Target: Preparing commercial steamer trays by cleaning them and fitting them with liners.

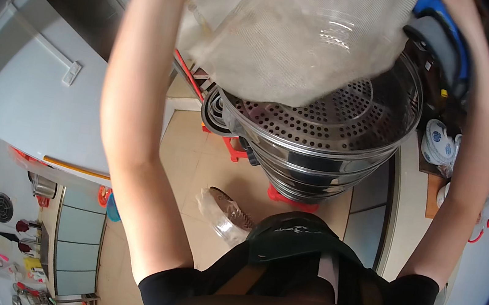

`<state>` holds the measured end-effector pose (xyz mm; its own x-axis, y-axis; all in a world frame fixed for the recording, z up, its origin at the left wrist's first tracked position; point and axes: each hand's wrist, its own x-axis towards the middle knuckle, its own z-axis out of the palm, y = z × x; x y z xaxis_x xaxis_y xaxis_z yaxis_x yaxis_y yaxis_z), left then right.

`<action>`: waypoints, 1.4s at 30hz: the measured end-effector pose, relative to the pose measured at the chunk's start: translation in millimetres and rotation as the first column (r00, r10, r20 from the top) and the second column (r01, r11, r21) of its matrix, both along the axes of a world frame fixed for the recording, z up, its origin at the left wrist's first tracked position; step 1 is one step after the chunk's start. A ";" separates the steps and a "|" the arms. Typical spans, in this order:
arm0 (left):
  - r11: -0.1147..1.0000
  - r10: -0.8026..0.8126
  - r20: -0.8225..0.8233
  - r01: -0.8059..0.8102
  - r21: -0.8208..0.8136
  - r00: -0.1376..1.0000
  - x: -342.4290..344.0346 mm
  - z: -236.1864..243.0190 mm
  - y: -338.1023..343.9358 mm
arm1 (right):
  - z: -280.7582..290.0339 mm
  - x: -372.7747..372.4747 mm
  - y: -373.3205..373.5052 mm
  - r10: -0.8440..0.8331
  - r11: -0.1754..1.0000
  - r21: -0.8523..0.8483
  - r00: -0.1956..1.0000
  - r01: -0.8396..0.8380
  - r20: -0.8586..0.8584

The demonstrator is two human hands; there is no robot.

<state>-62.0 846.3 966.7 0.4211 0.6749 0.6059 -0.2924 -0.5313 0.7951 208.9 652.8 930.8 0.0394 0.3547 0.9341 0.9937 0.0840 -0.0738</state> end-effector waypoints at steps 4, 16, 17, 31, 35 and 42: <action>1.000 0.022 -0.045 -0.022 0.001 0.999 37.0 -31.8 53.5 | -24.1 18.0 34.4 -0.354 0.934 -0.032 0.913 0.355 -0.203; 0.906 0.377 -0.622 -0.133 0.402 0.686 -90.4 -148.3 -40.2 | -88.0 -16.4 -109.8 0.179 0.757 -0.645 0.982 -0.101 0.056; 0.755 0.550 -0.708 0.099 0.648 0.443 -100.4 -154.5 -55.3 | -99.7 -30.4 -117.9 0.184 0.713 -0.693 0.982 -0.106 0.039; 0.759 0.624 -0.765 0.356 0.545 -0.159 93.3 -217.2 127.1 | -218.1 -7.0 -188.4 -0.094 0.852 -0.448 0.763 -0.271 -0.640; 0.839 0.541 -0.803 0.231 0.493 -0.251 97.6 -231.9 129.6 | -257.4 -2.1 -211.9 -0.137 0.848 -0.409 0.605 -0.338 -0.784; 0.794 0.607 -0.763 0.152 0.588 -0.221 98.6 -245.0 139.0 | -289.4 -1.3 -200.1 -0.135 0.893 -0.302 0.441 -0.334 -0.887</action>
<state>36.6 985.2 721.8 0.5931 0.8005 -0.0865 0.7501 -0.5884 -0.3018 207.6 452.7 641.4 0.6769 0.7128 0.1834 0.3484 -0.0908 -0.9329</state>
